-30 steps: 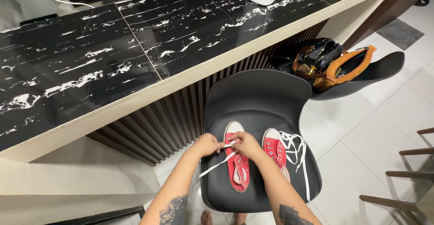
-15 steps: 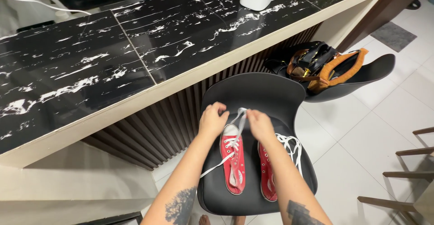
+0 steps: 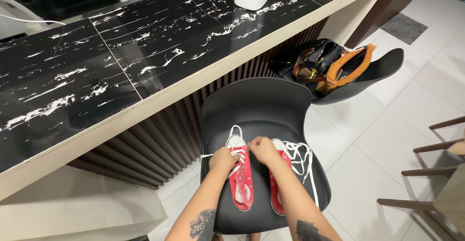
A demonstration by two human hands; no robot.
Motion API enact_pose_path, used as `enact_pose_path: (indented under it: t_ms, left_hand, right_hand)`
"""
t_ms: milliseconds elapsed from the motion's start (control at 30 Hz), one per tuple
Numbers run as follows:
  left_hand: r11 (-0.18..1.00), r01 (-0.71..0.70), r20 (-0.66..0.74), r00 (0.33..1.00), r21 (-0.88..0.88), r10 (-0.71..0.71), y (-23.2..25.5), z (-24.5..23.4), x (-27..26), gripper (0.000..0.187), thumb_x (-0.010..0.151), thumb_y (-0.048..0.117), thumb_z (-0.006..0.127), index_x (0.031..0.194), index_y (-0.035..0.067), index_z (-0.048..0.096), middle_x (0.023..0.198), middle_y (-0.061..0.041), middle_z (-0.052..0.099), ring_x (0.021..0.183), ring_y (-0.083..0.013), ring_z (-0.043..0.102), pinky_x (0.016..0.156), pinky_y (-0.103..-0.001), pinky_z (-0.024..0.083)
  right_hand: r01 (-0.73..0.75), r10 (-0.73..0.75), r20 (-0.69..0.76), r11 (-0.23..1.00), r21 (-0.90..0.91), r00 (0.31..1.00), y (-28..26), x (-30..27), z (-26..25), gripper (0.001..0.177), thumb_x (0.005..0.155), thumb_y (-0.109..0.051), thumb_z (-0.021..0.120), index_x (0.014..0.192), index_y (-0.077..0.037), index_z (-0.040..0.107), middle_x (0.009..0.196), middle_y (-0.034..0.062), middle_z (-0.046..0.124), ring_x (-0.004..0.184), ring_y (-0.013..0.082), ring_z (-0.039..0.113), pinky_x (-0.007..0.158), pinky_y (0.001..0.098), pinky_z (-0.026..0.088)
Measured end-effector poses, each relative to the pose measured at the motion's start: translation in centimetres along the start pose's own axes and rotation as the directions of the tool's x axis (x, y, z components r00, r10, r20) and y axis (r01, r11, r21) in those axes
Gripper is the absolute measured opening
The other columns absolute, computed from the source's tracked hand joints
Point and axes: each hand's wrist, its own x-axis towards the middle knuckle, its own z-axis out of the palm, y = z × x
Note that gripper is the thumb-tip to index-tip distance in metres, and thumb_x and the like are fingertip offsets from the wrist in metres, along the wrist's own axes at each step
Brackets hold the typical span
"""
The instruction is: The person threads white shoelaces through the eyelets of a pair of red canvas sneakers placed on a black chair. They pull the laces through each eyelet, adjust the length, and tie the laces into a knot.
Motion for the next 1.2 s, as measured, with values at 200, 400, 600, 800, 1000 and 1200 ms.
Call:
enact_pose_path:
  t_ms: [200,400,600,800,1000,1200]
  left_hand:
    - [0.881,-0.031,-0.083,0.996,-0.473,-0.009,-1.3,3.0,3.7,0.023,0.079,0.020,0.077,0.089,0.001,0.072,0.093,-0.018,0.076,0.085,-0.0284,0.075,0.078,-0.039,0.057]
    - [0.463,-0.130,-0.048,0.981,-0.877,0.186,-1.9,0.5,4.7,0.013,0.085,0.015,0.071,0.086,0.002,0.069,0.077,-0.007,0.070,0.062,-0.0121,0.061,0.056,-0.027,0.047]
    - [0.320,-0.295,-0.147,0.898,-0.900,0.414,1.9,-5.6,2.8,0.015,0.095,0.014,0.068,0.101,0.000,0.069,0.081,-0.005,0.068,0.063,-0.0073,0.053,0.057,-0.023,0.044]
    - [0.396,-0.472,-0.242,0.828,-0.787,0.506,5.0,-8.7,1.0,0.016,0.095,0.012,0.066,0.104,0.000,0.071,0.087,-0.005,0.072,0.074,-0.0077,0.063,0.068,-0.023,0.053]
    - [0.337,-0.479,-0.260,0.809,-0.811,0.527,5.2,-8.9,1.6,0.028,0.089,0.010,0.070,0.116,0.003,0.069,0.097,-0.002,0.073,0.082,-0.0071,0.065,0.072,-0.024,0.054]
    - [0.551,-0.556,-0.218,0.799,-0.622,0.560,4.1,-6.7,4.0,0.041,0.078,0.011,0.080,0.116,-0.001,0.072,0.098,-0.008,0.075,0.088,-0.0150,0.072,0.079,-0.029,0.059]
  right_hand:
    - [-0.109,0.109,0.021,0.994,-0.006,0.994,1.4,-0.4,2.4,0.025,0.087,-0.028,0.069,0.091,-0.004,0.076,0.082,0.0136,0.075,0.081,0.0242,0.073,0.079,0.0360,0.055]
    - [-0.122,0.119,0.047,0.990,0.068,0.992,1.5,0.4,0.7,0.024,0.090,-0.025,0.068,0.092,-0.002,0.074,0.076,0.0092,0.073,0.070,0.0174,0.068,0.071,0.0322,0.054]
    - [-0.013,-0.063,0.292,0.967,0.254,0.954,-0.5,0.3,1.7,0.022,0.086,-0.020,0.074,0.098,-0.002,0.075,0.073,0.0005,0.067,0.067,0.0090,0.061,0.066,0.0272,0.051]
    - [-0.001,-0.089,0.282,0.952,0.306,0.955,-2.9,0.4,2.2,0.025,0.094,-0.024,0.068,0.098,0.000,0.074,0.071,0.0001,0.066,0.067,0.0101,0.059,0.064,0.0283,0.049]
    - [0.113,-0.138,0.088,0.964,0.241,0.987,-2.4,2.2,0.0,0.027,0.098,-0.025,0.064,0.098,-0.003,0.079,0.072,0.0011,0.064,0.067,0.0100,0.055,0.064,0.0288,0.047]
    - [0.126,-0.156,0.035,0.892,0.435,0.987,-4.0,3.6,-2.8,0.025,0.097,-0.024,0.064,0.098,-0.004,0.077,0.069,-0.0054,0.060,0.062,0.0046,0.049,0.056,0.0233,0.040]
